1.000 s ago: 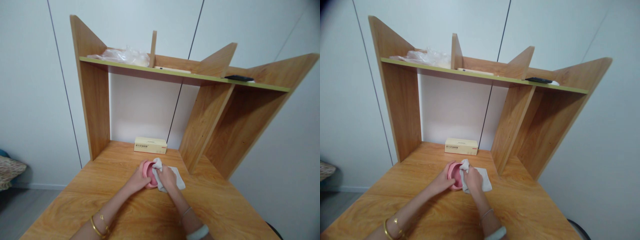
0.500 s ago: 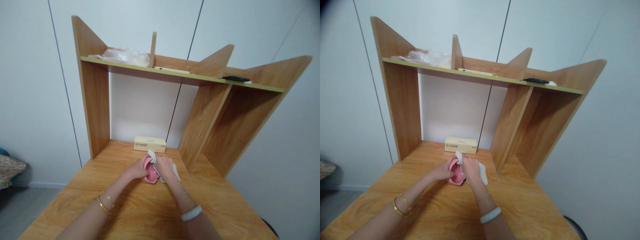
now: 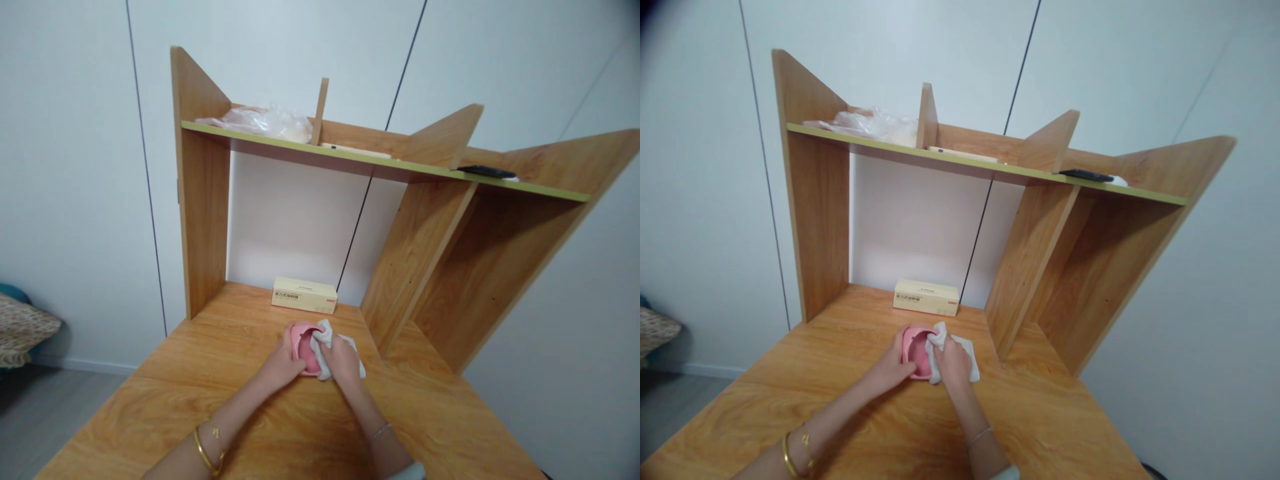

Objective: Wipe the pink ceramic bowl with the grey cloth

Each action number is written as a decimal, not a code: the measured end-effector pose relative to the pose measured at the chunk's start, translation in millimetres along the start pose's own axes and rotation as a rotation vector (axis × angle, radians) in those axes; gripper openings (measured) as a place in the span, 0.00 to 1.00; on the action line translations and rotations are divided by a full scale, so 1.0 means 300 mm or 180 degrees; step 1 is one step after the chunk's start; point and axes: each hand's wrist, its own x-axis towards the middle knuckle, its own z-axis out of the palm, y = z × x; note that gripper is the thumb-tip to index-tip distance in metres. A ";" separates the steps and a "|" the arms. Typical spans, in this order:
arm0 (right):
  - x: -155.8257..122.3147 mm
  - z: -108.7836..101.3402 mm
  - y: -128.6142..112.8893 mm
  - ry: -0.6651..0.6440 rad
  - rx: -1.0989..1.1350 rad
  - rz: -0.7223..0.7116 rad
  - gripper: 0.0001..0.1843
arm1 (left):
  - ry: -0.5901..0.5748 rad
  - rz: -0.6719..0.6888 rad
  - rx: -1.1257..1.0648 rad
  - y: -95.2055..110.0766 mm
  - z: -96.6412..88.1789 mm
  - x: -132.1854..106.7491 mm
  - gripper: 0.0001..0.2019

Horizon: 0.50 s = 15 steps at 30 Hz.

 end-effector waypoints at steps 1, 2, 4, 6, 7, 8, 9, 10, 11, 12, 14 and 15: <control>0.006 -0.016 -0.008 0.0041 -0.0020 -0.0051 0.17 | 0.0028 0.0009 0.0021 -0.001 0.002 0.000 0.38; 0.011 -0.032 -0.017 0.0078 -0.0039 -0.0116 0.16 | 0.0042 0.0015 0.0055 0.001 0.000 0.002 0.38; 0.020 -0.057 -0.031 0.0114 -0.0075 -0.0258 0.16 | 0.0025 0.0006 0.0143 0.009 -0.015 0.010 0.37; 0.025 -0.070 -0.040 0.0084 -0.0116 -0.0341 0.15 | -0.0043 -0.0028 0.0235 0.021 -0.036 0.020 0.36; 0.028 -0.072 -0.042 0.0049 -0.0136 -0.0349 0.14 | -0.0090 -0.0044 0.0278 0.027 -0.046 0.024 0.36; 0.031 -0.074 -0.044 0.0013 -0.0154 -0.0346 0.13 | -0.0139 -0.0060 0.0319 0.031 -0.054 0.027 0.35; 0.034 -0.075 -0.047 -0.0015 -0.0166 -0.0344 0.13 | -0.0185 -0.0077 0.0364 0.035 -0.061 0.030 0.34; 0.037 -0.078 -0.051 -0.0027 -0.0174 -0.0352 0.12 | -0.0226 -0.0099 0.0414 0.038 -0.065 0.034 0.33; 0.041 -0.081 -0.056 -0.0017 -0.0176 -0.0370 0.12 | -0.0261 -0.0130 0.0472 0.039 -0.068 0.038 0.33; 0.043 -0.085 -0.062 0.0007 -0.0175 -0.0396 0.12 | -0.0293 -0.0164 0.0534 0.041 -0.071 0.043 0.33; 0.044 -0.092 -0.076 0.0060 -0.0172 -0.0437 0.13 | -0.0374 -0.0206 0.0649 0.044 -0.078 0.060 0.32; 0.041 -0.093 -0.081 0.0068 -0.0167 -0.0449 0.13 | -0.0428 -0.0201 0.0696 0.047 -0.085 0.071 0.31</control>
